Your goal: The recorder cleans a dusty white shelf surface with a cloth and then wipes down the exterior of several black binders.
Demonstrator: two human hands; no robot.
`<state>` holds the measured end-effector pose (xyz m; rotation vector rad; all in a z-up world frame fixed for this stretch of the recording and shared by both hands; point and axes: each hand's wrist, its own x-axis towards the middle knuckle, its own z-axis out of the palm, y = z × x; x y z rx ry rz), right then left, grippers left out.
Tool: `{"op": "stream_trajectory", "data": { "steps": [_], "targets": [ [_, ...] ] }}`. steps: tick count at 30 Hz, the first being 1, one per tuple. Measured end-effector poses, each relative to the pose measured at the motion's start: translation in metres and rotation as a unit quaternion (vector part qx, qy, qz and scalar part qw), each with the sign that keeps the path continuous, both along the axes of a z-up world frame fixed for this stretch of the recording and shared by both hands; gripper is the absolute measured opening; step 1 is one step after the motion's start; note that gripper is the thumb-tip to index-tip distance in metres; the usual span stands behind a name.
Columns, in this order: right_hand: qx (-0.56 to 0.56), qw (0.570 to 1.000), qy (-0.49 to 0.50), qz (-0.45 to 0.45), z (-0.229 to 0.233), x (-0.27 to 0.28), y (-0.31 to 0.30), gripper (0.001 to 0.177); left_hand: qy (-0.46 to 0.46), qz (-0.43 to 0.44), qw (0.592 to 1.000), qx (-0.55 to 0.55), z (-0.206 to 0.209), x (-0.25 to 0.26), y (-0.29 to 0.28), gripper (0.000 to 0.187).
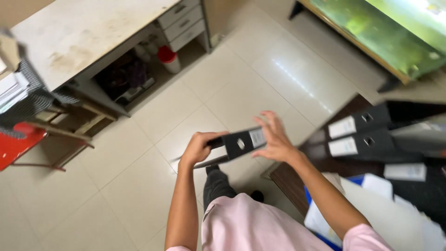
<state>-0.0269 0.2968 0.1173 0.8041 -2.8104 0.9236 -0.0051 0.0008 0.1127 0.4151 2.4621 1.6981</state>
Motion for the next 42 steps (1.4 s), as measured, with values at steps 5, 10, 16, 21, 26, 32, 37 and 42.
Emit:
{"op": "stream_trajectory", "data": {
  "steps": [5, 10, 16, 21, 26, 32, 37, 42],
  "targets": [
    [-0.028, 0.973, -0.082, 0.216, -0.025, -0.06, -0.103, 0.13, 0.096, -0.027, 0.984, -0.149, 0.007, -0.052, -0.055, 0.07],
    [-0.038, 0.959, -0.134, 0.249, -0.061, -0.104, -0.193, 0.108, 0.099, -0.018, 0.965, -0.243, 0.022, -0.123, -0.13, 0.052],
    [-0.152, 0.979, 0.071, 0.119, -0.05, -0.181, -0.283, 0.115, 0.196, -0.006, 0.958, -0.21, 0.07, -0.223, -0.205, 0.026],
    [-0.241, 0.97, 0.034, 0.024, -0.033, -0.282, -0.332, 0.098, 0.323, 0.123, 0.921, -0.179, 0.094, -0.304, -0.247, 0.022],
    [-0.349, 0.936, -0.046, -0.032, -0.038, -0.397, -0.368, 0.081, 0.309, 0.229, 0.909, -0.16, 0.068, -0.386, -0.287, 0.034],
    [-0.367, 0.925, 0.096, 0.005, -0.008, -0.528, -0.432, 0.082, 0.2, 0.284, 0.937, -0.042, 0.04, -0.5, -0.318, 0.087],
    [-0.345, 0.936, 0.061, 0.03, -0.017, -0.602, -0.486, 0.087, 0.153, 0.306, 0.938, 0.05, 0.015, -0.574, -0.347, 0.106],
    [-0.327, 0.937, 0.12, 0.029, -0.038, -0.673, -0.543, 0.094, 0.135, 0.278, 0.931, 0.197, 0.022, -0.64, -0.392, 0.104]
  ]
}}
